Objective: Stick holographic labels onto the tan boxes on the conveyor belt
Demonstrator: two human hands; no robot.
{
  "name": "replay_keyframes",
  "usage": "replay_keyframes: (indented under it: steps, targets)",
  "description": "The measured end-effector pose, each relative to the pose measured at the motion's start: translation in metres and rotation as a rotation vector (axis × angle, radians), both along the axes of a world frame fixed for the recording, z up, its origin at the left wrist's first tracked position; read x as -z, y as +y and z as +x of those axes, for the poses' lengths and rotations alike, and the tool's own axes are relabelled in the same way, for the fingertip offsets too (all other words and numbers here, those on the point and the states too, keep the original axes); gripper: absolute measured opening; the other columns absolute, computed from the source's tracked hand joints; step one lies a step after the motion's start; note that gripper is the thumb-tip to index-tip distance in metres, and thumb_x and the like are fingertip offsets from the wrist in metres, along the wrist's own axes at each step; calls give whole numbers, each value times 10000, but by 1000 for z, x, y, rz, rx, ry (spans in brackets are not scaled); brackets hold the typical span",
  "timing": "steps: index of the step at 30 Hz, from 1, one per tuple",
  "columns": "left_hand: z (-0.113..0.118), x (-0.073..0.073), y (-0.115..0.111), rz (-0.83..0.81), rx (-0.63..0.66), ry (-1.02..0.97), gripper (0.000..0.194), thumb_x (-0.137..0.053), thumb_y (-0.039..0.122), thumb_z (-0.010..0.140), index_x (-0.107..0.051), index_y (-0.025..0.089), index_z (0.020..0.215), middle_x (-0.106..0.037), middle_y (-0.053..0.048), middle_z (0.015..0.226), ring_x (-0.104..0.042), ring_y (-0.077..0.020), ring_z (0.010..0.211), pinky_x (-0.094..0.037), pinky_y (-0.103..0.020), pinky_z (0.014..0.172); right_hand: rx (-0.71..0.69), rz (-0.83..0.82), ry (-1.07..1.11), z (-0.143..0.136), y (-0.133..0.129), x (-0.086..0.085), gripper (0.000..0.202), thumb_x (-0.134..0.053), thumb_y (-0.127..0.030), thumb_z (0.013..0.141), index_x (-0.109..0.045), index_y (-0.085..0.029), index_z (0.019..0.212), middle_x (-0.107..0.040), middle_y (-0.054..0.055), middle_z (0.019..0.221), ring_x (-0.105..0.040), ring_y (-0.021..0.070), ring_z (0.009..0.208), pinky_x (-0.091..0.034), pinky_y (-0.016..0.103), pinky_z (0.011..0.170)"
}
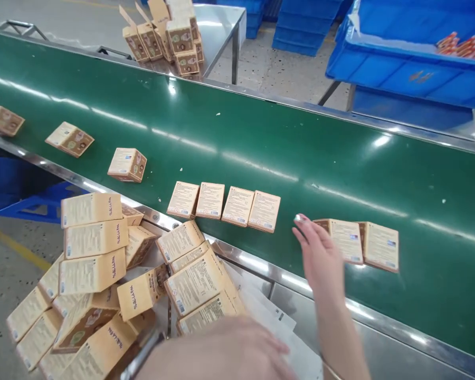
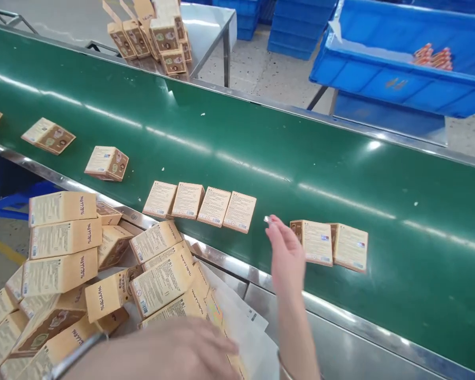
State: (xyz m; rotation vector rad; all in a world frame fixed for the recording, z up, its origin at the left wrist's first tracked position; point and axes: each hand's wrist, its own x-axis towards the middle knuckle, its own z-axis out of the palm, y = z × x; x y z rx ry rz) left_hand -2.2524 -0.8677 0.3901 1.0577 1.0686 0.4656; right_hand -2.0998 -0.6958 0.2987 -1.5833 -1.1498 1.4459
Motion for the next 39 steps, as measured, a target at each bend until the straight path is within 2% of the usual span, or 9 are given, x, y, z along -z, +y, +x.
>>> replay_keyframes:
  steps: [2, 4, 7, 10, 13, 17, 28, 33, 39]
  targets:
    - [-25, -4, 33, 119, 100, -24, 81, -695, 306, 865, -774, 318, 873, -659, 45, 1316, -529, -240, 1317, -365, -381, 1130, 104, -57, 100, -22, -5, 18, 393, -779, -508, 676, -690, -193, 893, -690, 100, 1192, -594, 272, 1203, -436, 469, 1072]
    - [-44, -1, 66, 224, 108, 68, 61, -724, 267, 839, -777, 292, 821, -580, 49, 1420, -432, -255, 1404, -258, -434, 1191, 179, -64, 136, -34, -2, 32, 391, -780, -492, 672, -693, -181, 892, -692, 105, 1194, -607, 258, 1177, -432, 449, 1071]
    - [-53, 17, 106, 326, 179, 239, 81, -726, 207, 826, -768, 229, 761, -412, 0, 1556, -250, -282, 1493, -170, -471, 1215, 206, -39, 144, -37, 6, 41, 381, -785, -484, 655, -691, -168, 845, -697, 114, 1182, -634, 264, 1110, -475, 440, 1004]
    - [-45, 43, 125, 368, 308, 381, 127, -695, 148, 823, -751, 187, 716, -259, -47, 1619, -185, -308, 1506, -138, -479, 1226, 133, -19, 124, -29, 14, 40, 342, -788, -476, 658, -686, -171, 776, -703, 111, 1162, -651, 260, 1043, -515, 414, 916]
    - [-34, 61, 131, 384, 401, 449, 123, -678, 127, 826, -745, 162, 730, -225, -86, 1621, -157, -314, 1507, -125, -473, 1236, 56, 22, 66, -18, 20, 39, 314, -785, -469, 674, -680, -181, 744, -707, 99, 1146, -651, 249, 1020, -526, 391, 877]
    - [-23, 70, 133, 395, 427, 481, 112, -677, 89, 814, -746, 143, 745, -265, -122, 1600, -178, -315, 1501, -153, -444, 1239, 11, 61, -11, -5, 28, 40, 311, -776, -472, 680, -672, -186, 741, -715, 97, 1103, -658, 246, 985, -534, 393, 855]
    - [-2, 71, 145, 407, 459, 435, 157, -658, 51, 799, -735, 149, 703, -254, -90, 1608, -175, -316, 1500, -216, -428, 1224, 19, 149, -140, 17, 31, 46, 301, -713, -468, 747, -649, -179, 802, -690, 116, 1138, -664, 236, 966, -545, 376, 818]
    - [8, 65, 152, 409, 460, 421, 175, -647, 9, 779, -731, 127, 679, -272, -118, 1592, -209, -328, 1491, -225, -418, 1224, 5, 337, -359, 21, 30, 43, 227, -637, -420, 803, -618, -194, 798, -699, 118, 1057, -653, 233, 954, -544, 387, 817]
    - [26, 63, 157, 467, 507, 489, 165, -664, 1, 759, -723, 124, 666, -312, -144, 1582, -254, -343, 1477, -254, -425, 1206, 110, 381, -525, 23, 37, 44, 232, -632, -416, 786, -522, -221, 844, -679, 85, 907, -654, 200, 733, -559, 375, 718]
